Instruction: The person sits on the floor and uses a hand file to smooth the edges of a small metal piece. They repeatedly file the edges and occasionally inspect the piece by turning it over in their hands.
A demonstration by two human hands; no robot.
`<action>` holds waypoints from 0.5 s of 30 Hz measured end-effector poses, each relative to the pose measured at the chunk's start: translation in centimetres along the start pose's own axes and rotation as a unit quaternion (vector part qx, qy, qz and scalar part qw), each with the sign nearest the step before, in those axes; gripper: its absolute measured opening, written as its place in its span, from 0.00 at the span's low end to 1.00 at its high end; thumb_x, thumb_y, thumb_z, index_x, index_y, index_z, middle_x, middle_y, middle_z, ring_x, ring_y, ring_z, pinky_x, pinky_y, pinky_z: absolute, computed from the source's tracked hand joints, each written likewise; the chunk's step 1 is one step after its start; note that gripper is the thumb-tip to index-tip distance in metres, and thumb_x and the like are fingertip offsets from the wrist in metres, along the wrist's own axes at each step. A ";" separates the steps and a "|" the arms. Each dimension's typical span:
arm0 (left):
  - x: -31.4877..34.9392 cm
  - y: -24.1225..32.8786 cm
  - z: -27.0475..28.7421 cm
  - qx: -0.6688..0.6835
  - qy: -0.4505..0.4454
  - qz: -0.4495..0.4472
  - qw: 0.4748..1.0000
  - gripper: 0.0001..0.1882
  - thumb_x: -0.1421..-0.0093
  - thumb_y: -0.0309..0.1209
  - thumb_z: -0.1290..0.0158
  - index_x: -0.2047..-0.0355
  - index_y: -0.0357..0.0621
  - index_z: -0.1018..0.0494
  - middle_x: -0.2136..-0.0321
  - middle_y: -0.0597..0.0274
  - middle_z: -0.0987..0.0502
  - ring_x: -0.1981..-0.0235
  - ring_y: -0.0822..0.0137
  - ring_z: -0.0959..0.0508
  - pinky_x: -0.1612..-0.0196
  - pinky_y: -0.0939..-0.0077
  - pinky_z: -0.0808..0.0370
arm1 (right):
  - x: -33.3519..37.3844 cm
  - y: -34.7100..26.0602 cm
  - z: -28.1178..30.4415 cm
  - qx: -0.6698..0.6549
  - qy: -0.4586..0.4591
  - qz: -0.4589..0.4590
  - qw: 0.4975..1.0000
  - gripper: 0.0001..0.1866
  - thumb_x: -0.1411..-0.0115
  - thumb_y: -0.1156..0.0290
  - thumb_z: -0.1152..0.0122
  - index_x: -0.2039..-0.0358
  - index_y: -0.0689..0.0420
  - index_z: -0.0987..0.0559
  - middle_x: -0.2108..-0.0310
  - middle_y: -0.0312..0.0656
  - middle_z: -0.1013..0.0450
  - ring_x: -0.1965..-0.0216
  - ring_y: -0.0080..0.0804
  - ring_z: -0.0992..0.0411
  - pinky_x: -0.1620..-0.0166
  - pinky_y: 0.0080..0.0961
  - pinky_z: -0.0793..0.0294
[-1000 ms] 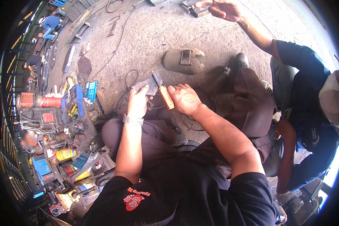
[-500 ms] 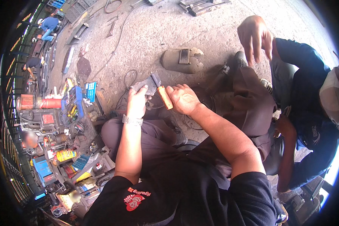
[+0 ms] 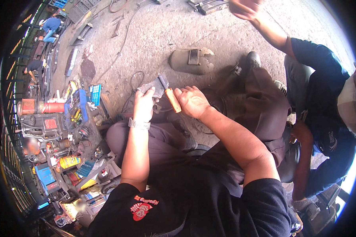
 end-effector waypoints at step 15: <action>-0.2 -0.8 0.3 0.002 -0.001 0.014 1.000 0.07 0.33 0.24 0.48 0.57 0.36 0.23 0.67 0.60 0.18 0.73 0.71 0.20 0.73 0.77 0.26 | 0.1 0.0 -0.1 0.014 0.000 0.002 1.000 0.10 0.39 0.67 0.45 0.59 0.55 0.28 0.64 0.47 0.21 0.55 0.45 0.22 0.49 0.43 0.27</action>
Point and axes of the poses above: each hand's wrist, its own x-axis away from the middle knuckle, its own z-axis out of the back of the hand, y = z × x, the point moved 8 cm from there along -x, towards the middle knuckle
